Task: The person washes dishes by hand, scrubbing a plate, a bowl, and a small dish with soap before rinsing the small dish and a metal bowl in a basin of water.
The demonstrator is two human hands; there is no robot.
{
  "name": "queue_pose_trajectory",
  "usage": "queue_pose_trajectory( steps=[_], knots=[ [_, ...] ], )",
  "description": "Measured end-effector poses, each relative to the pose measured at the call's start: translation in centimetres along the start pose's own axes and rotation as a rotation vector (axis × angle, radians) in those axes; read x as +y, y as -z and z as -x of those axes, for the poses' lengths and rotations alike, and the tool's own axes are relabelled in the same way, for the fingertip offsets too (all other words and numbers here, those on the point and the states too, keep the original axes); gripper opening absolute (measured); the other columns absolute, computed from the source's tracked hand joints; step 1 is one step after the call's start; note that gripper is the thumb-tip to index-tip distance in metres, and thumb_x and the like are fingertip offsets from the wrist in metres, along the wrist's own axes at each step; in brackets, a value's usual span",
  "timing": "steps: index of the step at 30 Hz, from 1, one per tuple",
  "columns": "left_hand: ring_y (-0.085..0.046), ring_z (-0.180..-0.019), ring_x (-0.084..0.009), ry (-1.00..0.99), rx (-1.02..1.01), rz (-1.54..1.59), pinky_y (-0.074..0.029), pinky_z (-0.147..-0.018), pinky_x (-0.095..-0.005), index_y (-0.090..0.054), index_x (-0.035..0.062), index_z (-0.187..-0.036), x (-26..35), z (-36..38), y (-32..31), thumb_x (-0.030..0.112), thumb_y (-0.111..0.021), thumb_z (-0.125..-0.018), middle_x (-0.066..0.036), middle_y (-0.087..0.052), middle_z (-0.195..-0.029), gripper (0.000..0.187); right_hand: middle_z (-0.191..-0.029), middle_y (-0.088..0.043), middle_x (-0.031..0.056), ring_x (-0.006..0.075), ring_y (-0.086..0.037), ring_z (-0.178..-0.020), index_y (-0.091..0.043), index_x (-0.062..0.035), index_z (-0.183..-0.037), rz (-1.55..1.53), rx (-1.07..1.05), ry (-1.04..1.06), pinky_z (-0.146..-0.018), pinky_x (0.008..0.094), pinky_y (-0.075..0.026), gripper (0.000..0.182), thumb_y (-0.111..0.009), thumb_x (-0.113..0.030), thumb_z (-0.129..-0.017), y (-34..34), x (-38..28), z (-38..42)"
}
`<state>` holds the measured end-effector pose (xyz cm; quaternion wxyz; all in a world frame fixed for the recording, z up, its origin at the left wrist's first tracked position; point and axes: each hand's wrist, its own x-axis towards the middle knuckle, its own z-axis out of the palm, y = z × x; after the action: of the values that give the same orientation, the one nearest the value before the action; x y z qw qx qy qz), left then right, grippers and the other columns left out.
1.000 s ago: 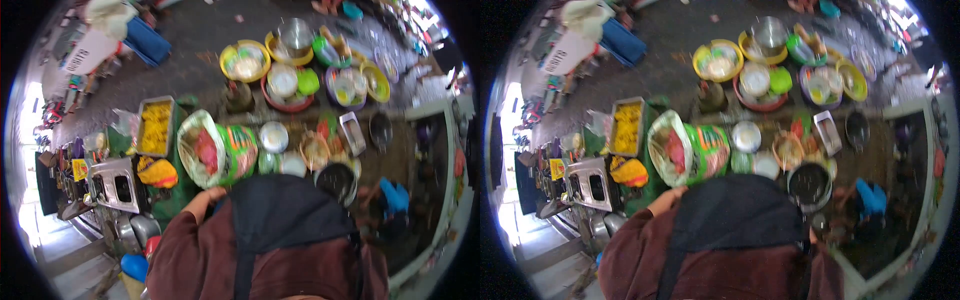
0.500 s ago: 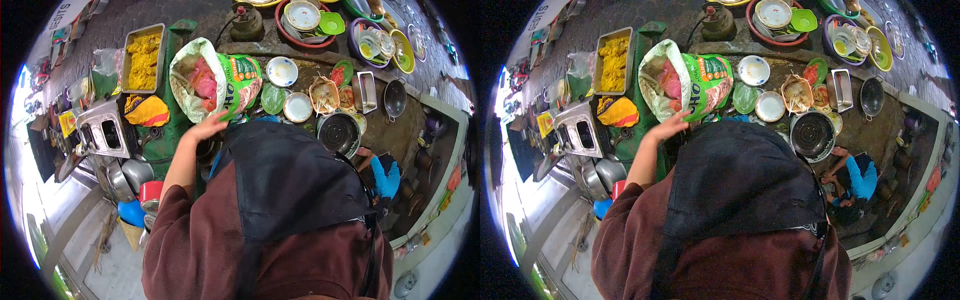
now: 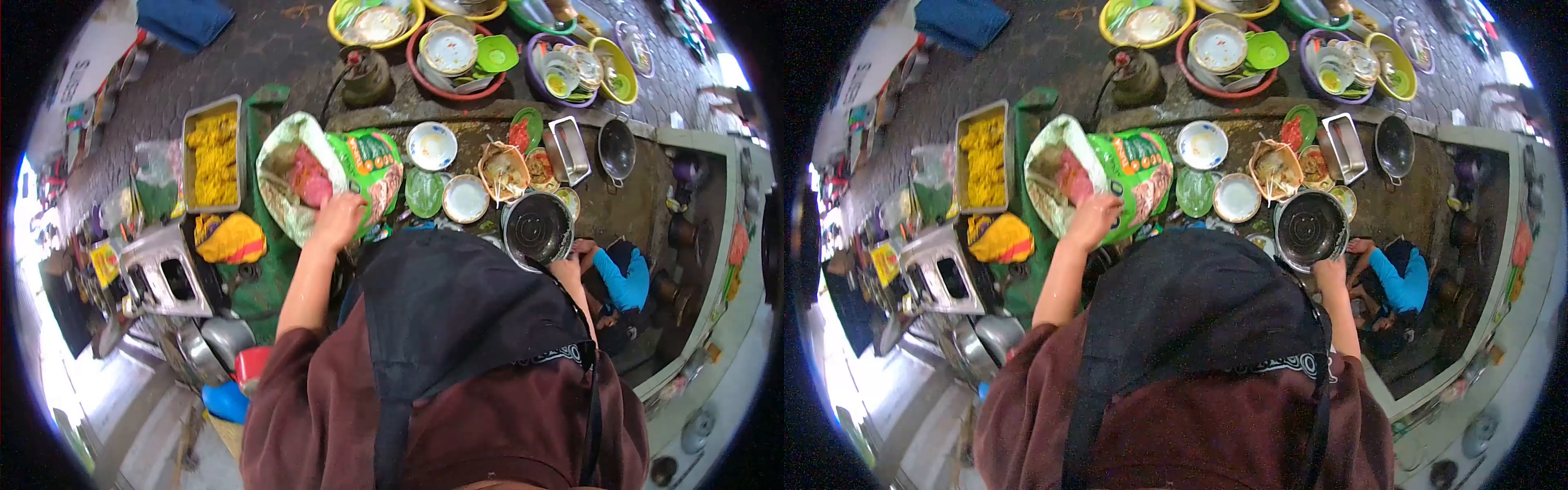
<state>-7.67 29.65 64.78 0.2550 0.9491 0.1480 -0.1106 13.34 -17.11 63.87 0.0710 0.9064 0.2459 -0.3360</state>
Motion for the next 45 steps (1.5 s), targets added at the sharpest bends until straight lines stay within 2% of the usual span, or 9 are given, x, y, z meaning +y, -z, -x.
queue_pose_trajectory(
  steps=[1,2,8,13,14,18,24,32,45],
  knots=[
    [-0.055,-0.082,-0.0322,0.111,-0.012,0.018,-0.042,-0.072,-0.0403,-0.058,0.0055,-0.084,1.5,-0.5,1.5,0.017,-0.052,-0.08,-0.016,-0.058,-0.082,0.014,-0.089,-0.057,0.0234,0.0405,-0.055,-0.082,-0.052,-0.0056,-0.093,-0.039,0.363,0.273,-0.067,0.045,-0.044,0.023,-0.046,-0.026,-0.084,-0.8,-0.2,0.2],
    [-0.055,-0.077,-0.0348,0.231,-0.036,0.043,-0.043,-0.066,-0.0421,-0.057,0.0037,-0.081,3.1,-0.7,2.8,0.017,-0.051,-0.081,-0.018,-0.057,-0.079,0.015,-0.083,-0.057,0.0249,0.0419,-0.054,-0.081,-0.052,-0.0044,-0.086,-0.344,0.096,0.041,-0.065,0.0464,-0.043,0.023,-0.045,-0.027,-0.085,-1.9,-0.4,0.6],
    [-0.053,-0.06,-0.0383,-0.13,0.29,0.232,-0.04,-0.052,-0.0459,-0.046,0.0047,-0.078,8.1,-3.9,7.4,0.019,-0.047,-0.085,-0.02,-0.052,-0.063,0.016,-0.074,-0.057,0.0205,0.0386,-0.054,-0.077,-0.05,-0.0058,-0.081,-0.301,0.329,-0.117,-0.063,0.0449,-0.042,0.02,-0.049,-0.026,-0.083,9.6,-10.1,1.1],
    [-0.053,-0.075,-0.019,-0.063,-0.163,0.795,-0.042,-0.07,-0.0277,-0.048,0.0059,-0.107,9.9,-5.0,9.5,0.006,-0.047,-0.083,-0.01,-0.049,-0.092,0.024,-0.111,-0.047,0.0124,0.031,-0.043,-0.104,-0.053,-0.0132,-0.108,-0.603,0.254,0.171,-0.091,0.0385,-0.034,0.036,-0.06,-0.021,-0.074,9.4,-7.2,1.3],
    [-0.048,-0.097,-0.0242,-0.293,-0.094,0.564,-0.037,-0.085,-0.0299,-0.044,0.0119,-0.118,9.3,-5.3,9.1,0.008,-0.052,-0.079,-0.013,-0.041,-0.115,0.04,-0.114,-0.046,0.0114,0.0304,-0.041,-0.108,-0.052,-0.0142,-0.11,-0.744,0.168,0.087,-0.094,0.0412,-0.032,0.039,-0.06,-0.021,-0.073,8.4,-6.3,1.9],
    [-0.017,-0.126,-0.0341,0.086,-0.272,-0.428,-0.008,-0.098,-0.0588,-0.037,0.02,-0.127,6.4,-4.3,5.5,0.032,-0.062,-0.072,-0.013,-0.026,-0.135,0.062,-0.122,-0.043,0.0061,0.0254,-0.031,-0.119,-0.052,-0.0203,-0.113,-0.106,0.098,-0.352,-0.09,0.0638,-0.021,0.041,-0.059,-0.026,-0.073,1.9,-2.7,4.8],
    [-0.008,-0.129,-0.0356,0.005,-0.456,-0.288,-0.01,-0.096,-0.0631,-0.036,0.0232,-0.128,6.2,-3.9,2.3,0.037,-0.065,-0.069,-0.01,-0.015,-0.14,0.068,-0.126,-0.04,0.0073,0.0277,-0.03,-0.121,-0.051,-0.0264,-0.116,-0.491,-0.384,-0.575,-0.089,0.0589,-0.025,0.042,-0.058,-0.036,-0.075,-6.5,-1.1,10.4],
    [-0.005,-0.13,-0.0336,-0.087,-0.698,-0.522,-0.007,-0.096,-0.0646,-0.029,0.0273,-0.131,9.1,-7.7,0.1,0.042,-0.067,-0.066,-0.007,-0.009,-0.142,0.076,-0.108,-0.057,0.0107,0.026,-0.053,-0.101,-0.057,-0.0085,-0.107,-1.176,-0.18,-0.723,-0.087,0.0335,-0.04,0.043,-0.062,-0.032,-0.072,-28.4,0.9,15.4],
    [-0.007,-0.13,-0.0302,-0.287,-0.718,-0.669,-0.006,-0.098,-0.0602,-0.035,0.0267,-0.129,14.6,-10.7,1.3,0.055,-0.06,-0.066,-0.009,-0.019,-0.139,0.073,-0.099,-0.061,0.0075,0.0221,-0.058,-0.092,-0.057,-0.0078,-0.102,-1.282,-0.185,-0.878,-0.08,0.0322,-0.044,0.037,-0.062,-0.022,-0.069,-32.7,-7.3,18.1]
  ],
)
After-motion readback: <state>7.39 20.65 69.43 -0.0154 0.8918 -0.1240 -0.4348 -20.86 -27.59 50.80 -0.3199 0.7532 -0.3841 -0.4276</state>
